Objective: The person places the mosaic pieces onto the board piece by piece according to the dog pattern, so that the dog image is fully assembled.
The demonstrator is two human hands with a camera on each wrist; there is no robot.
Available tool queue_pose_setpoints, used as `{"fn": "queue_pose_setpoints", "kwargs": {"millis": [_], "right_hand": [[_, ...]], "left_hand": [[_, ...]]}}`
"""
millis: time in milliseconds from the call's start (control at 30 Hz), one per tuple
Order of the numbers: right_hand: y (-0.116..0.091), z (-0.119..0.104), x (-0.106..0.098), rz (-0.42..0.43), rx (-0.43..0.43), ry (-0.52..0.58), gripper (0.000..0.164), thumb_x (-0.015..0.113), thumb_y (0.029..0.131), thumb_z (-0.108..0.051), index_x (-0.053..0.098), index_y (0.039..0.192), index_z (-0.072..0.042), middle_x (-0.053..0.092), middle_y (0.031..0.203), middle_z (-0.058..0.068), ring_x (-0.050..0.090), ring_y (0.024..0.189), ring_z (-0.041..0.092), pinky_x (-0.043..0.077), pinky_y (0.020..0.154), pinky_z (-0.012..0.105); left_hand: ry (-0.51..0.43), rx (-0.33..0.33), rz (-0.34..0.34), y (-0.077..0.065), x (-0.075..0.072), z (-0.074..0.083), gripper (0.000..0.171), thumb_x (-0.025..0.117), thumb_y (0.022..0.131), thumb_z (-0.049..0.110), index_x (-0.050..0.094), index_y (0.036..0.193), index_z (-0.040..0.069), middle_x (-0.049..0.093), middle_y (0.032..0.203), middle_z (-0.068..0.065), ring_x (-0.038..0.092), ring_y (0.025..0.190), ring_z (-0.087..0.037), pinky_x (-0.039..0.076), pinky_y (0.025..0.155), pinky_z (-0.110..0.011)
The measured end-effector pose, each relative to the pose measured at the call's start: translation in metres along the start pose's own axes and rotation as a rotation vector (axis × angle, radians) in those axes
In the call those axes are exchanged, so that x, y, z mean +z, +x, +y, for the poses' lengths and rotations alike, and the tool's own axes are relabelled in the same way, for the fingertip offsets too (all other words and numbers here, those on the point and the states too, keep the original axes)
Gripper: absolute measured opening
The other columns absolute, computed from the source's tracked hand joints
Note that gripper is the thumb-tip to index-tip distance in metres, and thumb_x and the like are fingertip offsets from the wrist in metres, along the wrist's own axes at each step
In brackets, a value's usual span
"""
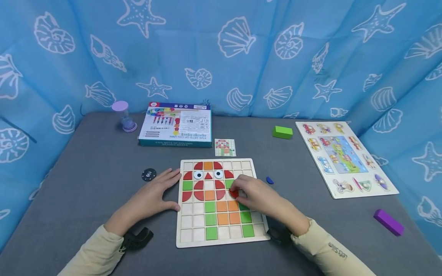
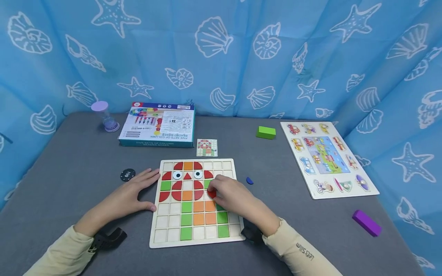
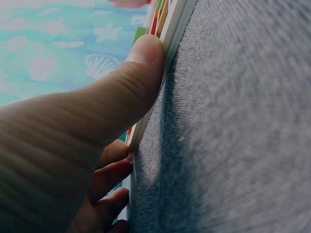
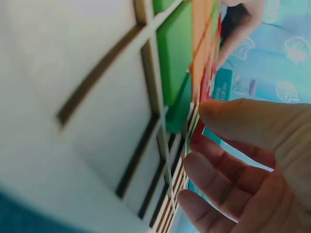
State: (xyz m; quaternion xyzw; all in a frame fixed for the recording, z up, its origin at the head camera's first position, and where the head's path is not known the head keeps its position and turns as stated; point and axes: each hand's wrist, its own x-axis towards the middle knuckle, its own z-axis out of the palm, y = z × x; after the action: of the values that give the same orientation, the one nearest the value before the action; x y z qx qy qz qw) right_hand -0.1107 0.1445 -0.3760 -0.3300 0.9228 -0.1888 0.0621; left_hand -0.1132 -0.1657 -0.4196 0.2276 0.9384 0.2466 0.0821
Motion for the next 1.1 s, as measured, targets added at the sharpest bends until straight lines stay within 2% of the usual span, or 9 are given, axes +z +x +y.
{"fn": "queue_pose_setpoints", "kwargs": {"millis": [333,500,600,700,867,967,1100], "right_hand": [[0.009,-0.004,0.003,0.002,0.018,-0.024,0.015,0.069,0.075,-0.011,0.067,0.089,-0.016,0.056,0.086,-0.007,0.049,0.074,0.006,0.046,0.067,0.02],[0.004,0.003,-0.004,0.016,0.049,-0.017,0.019,0.07,0.076,-0.014,0.066,0.095,-0.016,0.057,0.09,-0.005,0.052,0.077,0.009,0.046,0.068,0.023],[-0.006,0.016,-0.015,0.07,0.119,-0.06,0.023,0.071,0.075,-0.014,0.065,0.098,-0.013,0.059,0.094,-0.002,0.055,0.079,0.013,0.047,0.067,0.028],[-0.02,0.035,-0.022,0.12,0.237,-0.136,0.026,0.072,0.073,-0.013,0.065,0.098,-0.011,0.059,0.094,0.001,0.056,0.08,0.015,0.047,0.067,0.033],[-0.033,0.06,-0.025,0.099,0.409,-0.202,0.031,0.073,0.073,-0.02,0.065,0.101,-0.009,0.06,0.093,0.004,0.057,0.081,0.018,0.047,0.065,0.039],[-0.034,0.066,-0.024,0.079,0.462,-0.215,0.031,0.073,0.073,-0.024,0.065,0.1,-0.009,0.06,0.089,0.004,0.056,0.077,0.018,0.046,0.062,0.038],[-0.031,0.067,-0.022,0.085,0.473,-0.229,0.021,0.071,0.075,-0.021,0.067,0.092,-0.01,0.059,0.083,0.003,0.056,0.073,0.018,0.046,0.06,0.038]], "left_hand": [[0.001,0.004,0.0,0.001,-0.001,0.001,0.093,0.067,0.063,0.059,0.033,0.138,0.015,0.027,0.145,-0.001,0.016,0.135,-0.025,0.026,0.102,-0.05],[0.006,-0.001,0.003,0.002,0.001,0.002,0.094,0.067,0.062,0.058,0.034,0.138,0.014,0.028,0.145,-0.002,0.017,0.135,-0.026,0.027,0.102,-0.05],[0.01,-0.001,0.007,0.002,0.002,0.002,0.094,0.067,0.062,0.058,0.034,0.138,0.014,0.028,0.144,-0.002,0.017,0.134,-0.026,0.026,0.102,-0.05],[0.004,-0.003,0.007,0.002,0.002,0.002,0.093,0.067,0.063,0.058,0.034,0.138,0.014,0.028,0.144,-0.002,0.017,0.135,-0.026,0.026,0.102,-0.05],[0.0,0.0,0.005,0.001,0.001,0.0,0.093,0.066,0.062,0.059,0.034,0.138,0.014,0.028,0.144,-0.002,0.017,0.135,-0.026,0.027,0.101,-0.05],[0.003,-0.005,0.0,0.001,0.0,-0.001,0.094,0.065,0.062,0.06,0.034,0.138,0.015,0.028,0.145,-0.002,0.016,0.135,-0.026,0.026,0.101,-0.051],[0.008,-0.01,-0.004,0.002,0.001,-0.001,0.094,0.065,0.062,0.061,0.033,0.138,0.015,0.028,0.145,-0.002,0.016,0.135,-0.026,0.026,0.101,-0.051]]}}
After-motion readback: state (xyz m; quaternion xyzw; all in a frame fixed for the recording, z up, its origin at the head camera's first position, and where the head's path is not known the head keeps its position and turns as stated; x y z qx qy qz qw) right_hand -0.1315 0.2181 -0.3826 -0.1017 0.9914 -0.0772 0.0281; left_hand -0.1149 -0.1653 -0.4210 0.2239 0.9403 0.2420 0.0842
